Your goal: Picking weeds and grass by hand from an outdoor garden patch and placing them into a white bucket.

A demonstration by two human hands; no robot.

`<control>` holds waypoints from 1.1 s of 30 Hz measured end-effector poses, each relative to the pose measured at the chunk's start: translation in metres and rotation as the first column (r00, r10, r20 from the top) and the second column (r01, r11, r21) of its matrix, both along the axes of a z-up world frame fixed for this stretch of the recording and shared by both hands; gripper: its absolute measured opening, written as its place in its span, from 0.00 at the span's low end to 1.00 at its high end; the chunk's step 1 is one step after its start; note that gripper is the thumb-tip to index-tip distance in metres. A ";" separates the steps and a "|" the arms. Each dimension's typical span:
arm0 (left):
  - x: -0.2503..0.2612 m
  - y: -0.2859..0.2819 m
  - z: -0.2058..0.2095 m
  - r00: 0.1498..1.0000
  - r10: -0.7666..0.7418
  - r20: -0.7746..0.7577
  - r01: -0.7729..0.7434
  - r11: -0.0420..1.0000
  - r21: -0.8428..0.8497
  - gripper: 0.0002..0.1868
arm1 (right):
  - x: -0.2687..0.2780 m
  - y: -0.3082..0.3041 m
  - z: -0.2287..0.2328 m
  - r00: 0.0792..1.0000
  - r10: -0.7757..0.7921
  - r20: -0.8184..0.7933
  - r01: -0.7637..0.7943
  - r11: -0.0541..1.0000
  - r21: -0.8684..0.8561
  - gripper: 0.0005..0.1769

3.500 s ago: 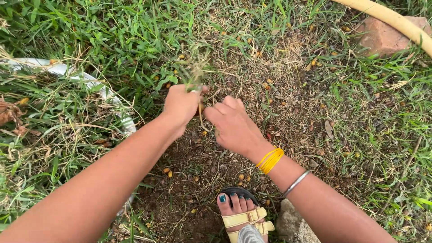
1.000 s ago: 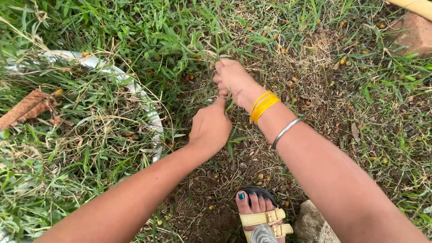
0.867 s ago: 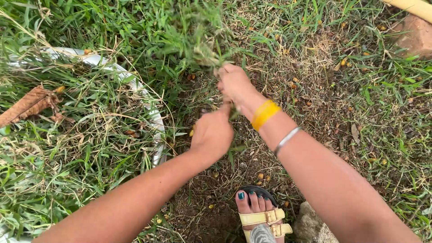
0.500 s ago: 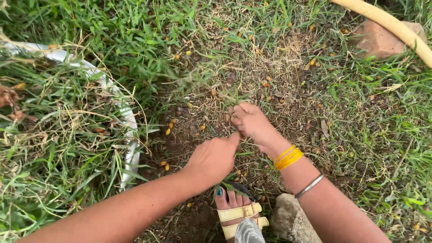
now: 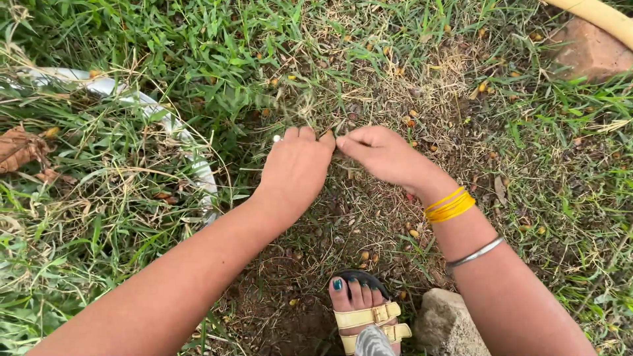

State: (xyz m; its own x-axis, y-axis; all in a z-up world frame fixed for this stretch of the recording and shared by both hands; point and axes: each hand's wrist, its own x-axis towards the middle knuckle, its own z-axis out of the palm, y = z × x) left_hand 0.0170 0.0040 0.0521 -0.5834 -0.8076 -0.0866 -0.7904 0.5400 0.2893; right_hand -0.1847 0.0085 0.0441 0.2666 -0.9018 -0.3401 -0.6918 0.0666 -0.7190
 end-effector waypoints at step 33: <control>0.020 0.016 -0.002 0.297 0.833 -0.467 -0.405 0.552 0.729 0.11 | 0.086 -0.114 -0.085 0.966 0.144 -0.214 -0.249 0.735 -0.631 0.10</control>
State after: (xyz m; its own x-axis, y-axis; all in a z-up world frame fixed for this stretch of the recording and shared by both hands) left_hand 0.0374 0.0202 0.0504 0.0790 -0.9298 -0.3595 -0.2027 -0.3681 0.9074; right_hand -0.0988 -0.1052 -0.0413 0.4598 -0.8497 0.2580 -0.7326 -0.5272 -0.4307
